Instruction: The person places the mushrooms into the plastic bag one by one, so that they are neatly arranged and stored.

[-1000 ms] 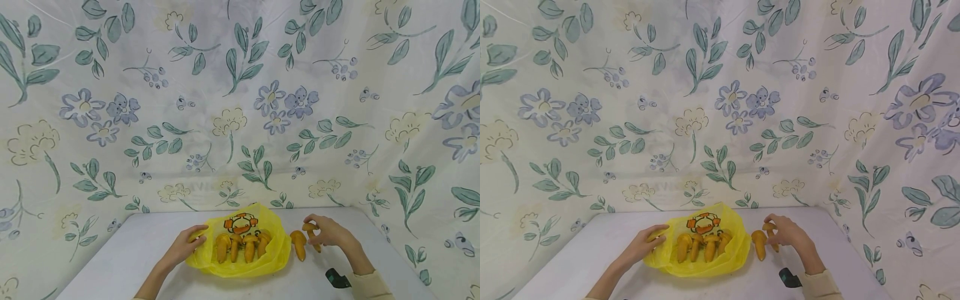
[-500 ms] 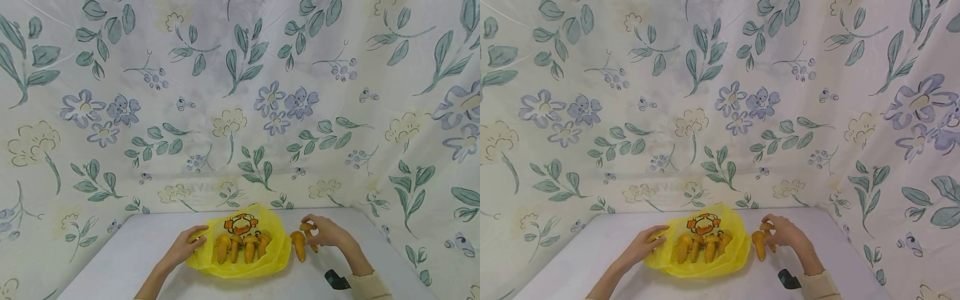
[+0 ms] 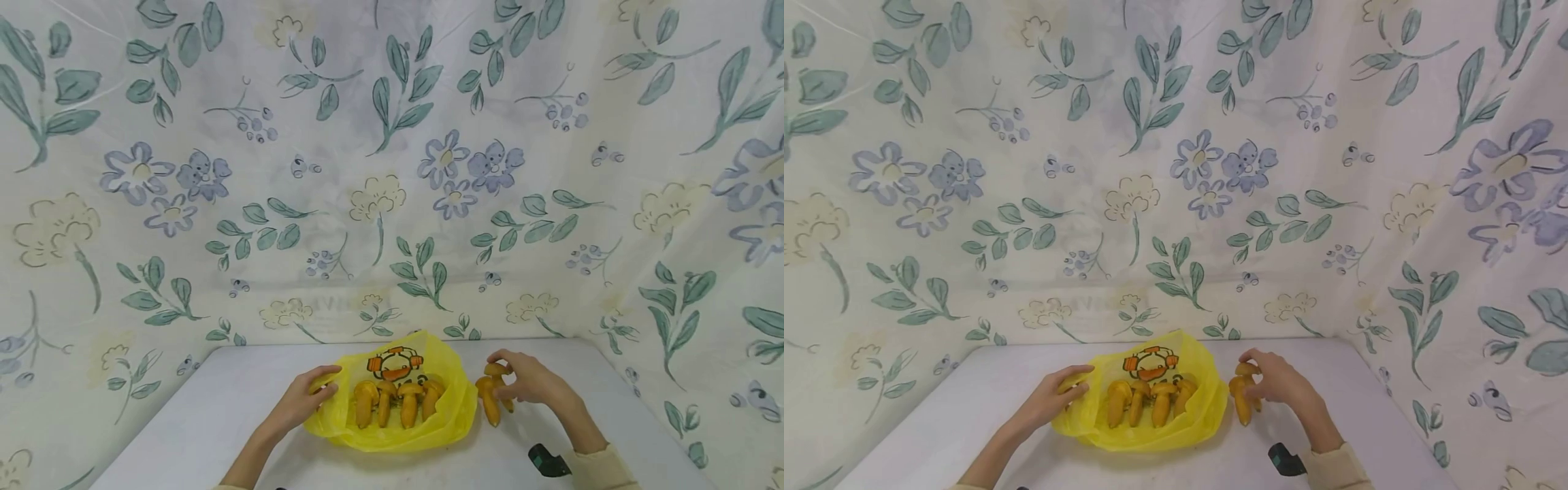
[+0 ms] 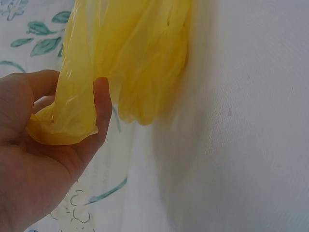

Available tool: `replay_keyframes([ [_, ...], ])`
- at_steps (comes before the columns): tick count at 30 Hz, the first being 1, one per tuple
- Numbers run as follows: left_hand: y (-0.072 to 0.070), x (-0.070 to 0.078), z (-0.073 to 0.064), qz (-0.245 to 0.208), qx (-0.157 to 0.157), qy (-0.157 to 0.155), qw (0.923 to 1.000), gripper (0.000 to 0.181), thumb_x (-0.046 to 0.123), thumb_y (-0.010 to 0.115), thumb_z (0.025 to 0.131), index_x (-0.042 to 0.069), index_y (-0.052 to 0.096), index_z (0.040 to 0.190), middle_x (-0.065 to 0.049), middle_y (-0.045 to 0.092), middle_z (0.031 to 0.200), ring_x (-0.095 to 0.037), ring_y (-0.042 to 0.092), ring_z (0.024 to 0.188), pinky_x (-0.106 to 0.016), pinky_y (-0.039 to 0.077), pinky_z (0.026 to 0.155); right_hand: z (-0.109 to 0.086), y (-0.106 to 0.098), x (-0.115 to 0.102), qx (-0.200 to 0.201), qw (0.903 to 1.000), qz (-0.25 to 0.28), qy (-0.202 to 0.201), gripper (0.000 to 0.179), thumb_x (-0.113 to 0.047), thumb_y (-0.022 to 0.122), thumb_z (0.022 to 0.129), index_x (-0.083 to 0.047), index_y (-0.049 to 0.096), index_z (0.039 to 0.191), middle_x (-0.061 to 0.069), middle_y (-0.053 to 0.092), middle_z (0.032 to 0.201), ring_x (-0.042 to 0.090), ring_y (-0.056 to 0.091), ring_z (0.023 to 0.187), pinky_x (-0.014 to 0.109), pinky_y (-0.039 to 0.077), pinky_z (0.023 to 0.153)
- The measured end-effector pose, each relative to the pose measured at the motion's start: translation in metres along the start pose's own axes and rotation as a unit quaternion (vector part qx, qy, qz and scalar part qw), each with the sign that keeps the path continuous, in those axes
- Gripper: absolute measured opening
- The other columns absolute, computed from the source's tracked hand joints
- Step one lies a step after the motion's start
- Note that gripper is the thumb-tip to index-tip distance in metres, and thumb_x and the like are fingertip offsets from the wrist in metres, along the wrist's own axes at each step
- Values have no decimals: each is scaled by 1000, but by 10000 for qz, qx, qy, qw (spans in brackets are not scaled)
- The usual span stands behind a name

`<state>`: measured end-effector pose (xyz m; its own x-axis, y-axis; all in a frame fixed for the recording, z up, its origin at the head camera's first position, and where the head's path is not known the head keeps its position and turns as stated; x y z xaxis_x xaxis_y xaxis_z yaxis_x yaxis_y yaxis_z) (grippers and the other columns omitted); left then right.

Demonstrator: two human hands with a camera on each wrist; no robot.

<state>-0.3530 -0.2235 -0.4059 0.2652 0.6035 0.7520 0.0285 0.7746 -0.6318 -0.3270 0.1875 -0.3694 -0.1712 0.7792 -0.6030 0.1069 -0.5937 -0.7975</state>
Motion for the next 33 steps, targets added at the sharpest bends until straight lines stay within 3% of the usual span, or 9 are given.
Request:
replay_keyframes([
  [6, -1, 1, -1, -34, -14, 23, 10000, 36, 19, 62, 96, 12, 61, 132, -18, 54, 142, -35, 53, 129, -44, 55, 94, 0, 5, -6, -38, 10000, 2, -55, 53, -12, 82, 77, -12, 59, 125, 16, 63, 116, 19, 61, 78, 33, 59, 65],
  [13, -3, 1, -2, 27, -1, 57, 10000, 36, 20, 62, 96, 12, 61, 132, -17, 55, 142, -35, 52, 130, -50, 49, 102, 2, 10, -16, 62, 9996, -174, -235, 55, -14, 84, 75, -12, 59, 125, 11, 64, 117, 24, 61, 93, 36, 59, 72],
  [19, -1, 2, -1, -19, -51, -28, 10000, 37, 20, 61, 97, 13, 60, 133, -16, 55, 143, -34, 51, 131, -52, 45, 106, 2, 14, -21, 81, 9997, -160, -183, 54, -16, 85, 75, -16, 60, 123, 10, 64, 114, 21, 60, 88, 37, 58, 75],
  [24, -1, 2, -2, -8, -81, -20, 10000, 37, 20, 61, 97, 12, 60, 133, -16, 55, 142, -35, 50, 131, -53, 45, 107, 4, 15, -27, 133, 9990, -279, -308, 53, -17, 84, 76, -17, 61, 123, 5, 66, 115, 26, 59, 106, 45, 55, 89],
  [33, 0, 1, -2, -3, -55, -41, 10000, 36, 19, 61, 97, 12, 60, 132, -17, 55, 143, -34, 51, 130, -52, 46, 105, 12, 23, -40, 136, 9987, -148, -462, 49, -15, 82, 78, -17, 61, 122, 5, 66, 115, 25, 59, 105, 42, 57, 86],
])
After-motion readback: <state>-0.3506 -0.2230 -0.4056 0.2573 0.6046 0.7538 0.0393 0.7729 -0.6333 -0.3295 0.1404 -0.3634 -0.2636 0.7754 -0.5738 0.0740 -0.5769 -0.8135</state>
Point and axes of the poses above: each hand's wrist, its own z-axis towards the middle knuckle, its own y-axis out of the palm, x = y × z, the point moved 4 cm from there along z, towards the middle knuckle
